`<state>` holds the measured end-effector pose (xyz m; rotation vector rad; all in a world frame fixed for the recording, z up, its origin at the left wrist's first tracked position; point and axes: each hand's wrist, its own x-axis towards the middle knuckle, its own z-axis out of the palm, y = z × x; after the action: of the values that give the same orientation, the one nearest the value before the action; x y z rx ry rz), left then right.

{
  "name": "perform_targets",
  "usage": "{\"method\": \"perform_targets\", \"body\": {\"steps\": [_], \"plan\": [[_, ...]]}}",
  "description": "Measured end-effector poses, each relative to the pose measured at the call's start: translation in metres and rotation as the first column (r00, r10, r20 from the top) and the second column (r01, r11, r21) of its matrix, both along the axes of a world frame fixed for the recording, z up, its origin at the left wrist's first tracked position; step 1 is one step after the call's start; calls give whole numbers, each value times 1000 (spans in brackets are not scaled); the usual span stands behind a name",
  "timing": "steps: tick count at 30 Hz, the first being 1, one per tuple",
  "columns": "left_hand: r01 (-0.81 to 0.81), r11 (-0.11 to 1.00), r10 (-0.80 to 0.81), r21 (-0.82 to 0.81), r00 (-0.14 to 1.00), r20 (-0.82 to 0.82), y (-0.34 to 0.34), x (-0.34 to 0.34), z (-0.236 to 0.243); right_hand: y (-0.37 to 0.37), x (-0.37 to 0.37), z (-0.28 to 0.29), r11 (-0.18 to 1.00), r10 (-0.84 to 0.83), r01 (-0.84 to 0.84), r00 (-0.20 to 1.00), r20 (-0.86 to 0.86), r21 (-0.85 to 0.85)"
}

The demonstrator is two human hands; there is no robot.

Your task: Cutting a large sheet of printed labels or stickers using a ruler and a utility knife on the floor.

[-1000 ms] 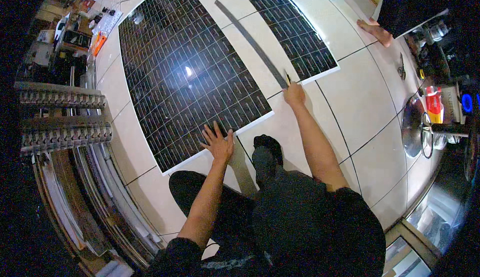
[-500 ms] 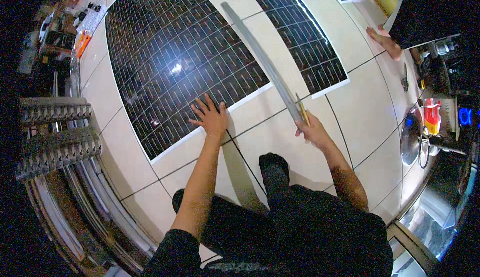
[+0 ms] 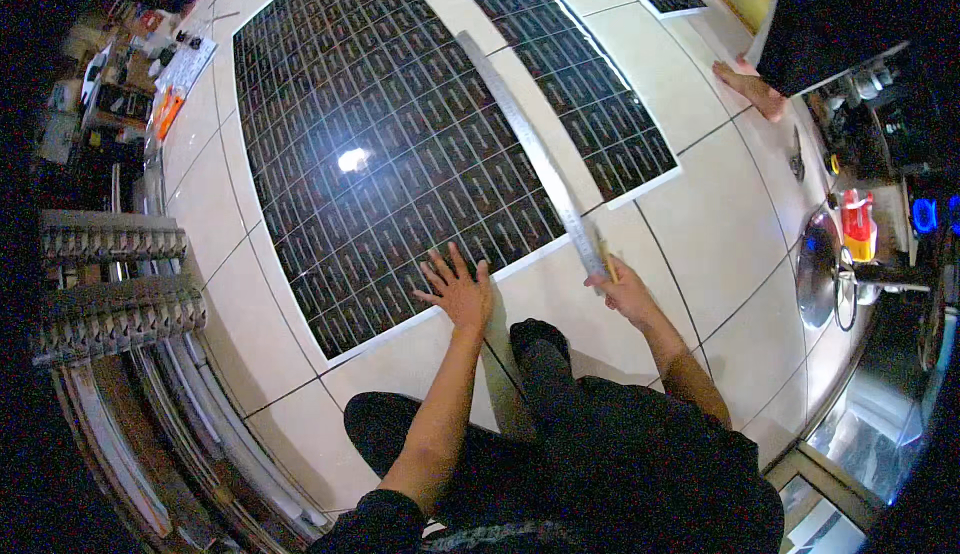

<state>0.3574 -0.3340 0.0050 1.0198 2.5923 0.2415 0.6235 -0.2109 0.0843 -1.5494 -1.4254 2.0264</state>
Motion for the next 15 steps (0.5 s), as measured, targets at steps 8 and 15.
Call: {"method": "perform_targets", "body": {"steps": [8,15], "plan": [[-89,996,89,-9,990,111,7,-4,20,10,6,-36,824,243,-464,807,538,324],[-73,977,79,201,997,-19,55,-67,25,118,-3,-27,607,-212,-430,722,658,668]]}}
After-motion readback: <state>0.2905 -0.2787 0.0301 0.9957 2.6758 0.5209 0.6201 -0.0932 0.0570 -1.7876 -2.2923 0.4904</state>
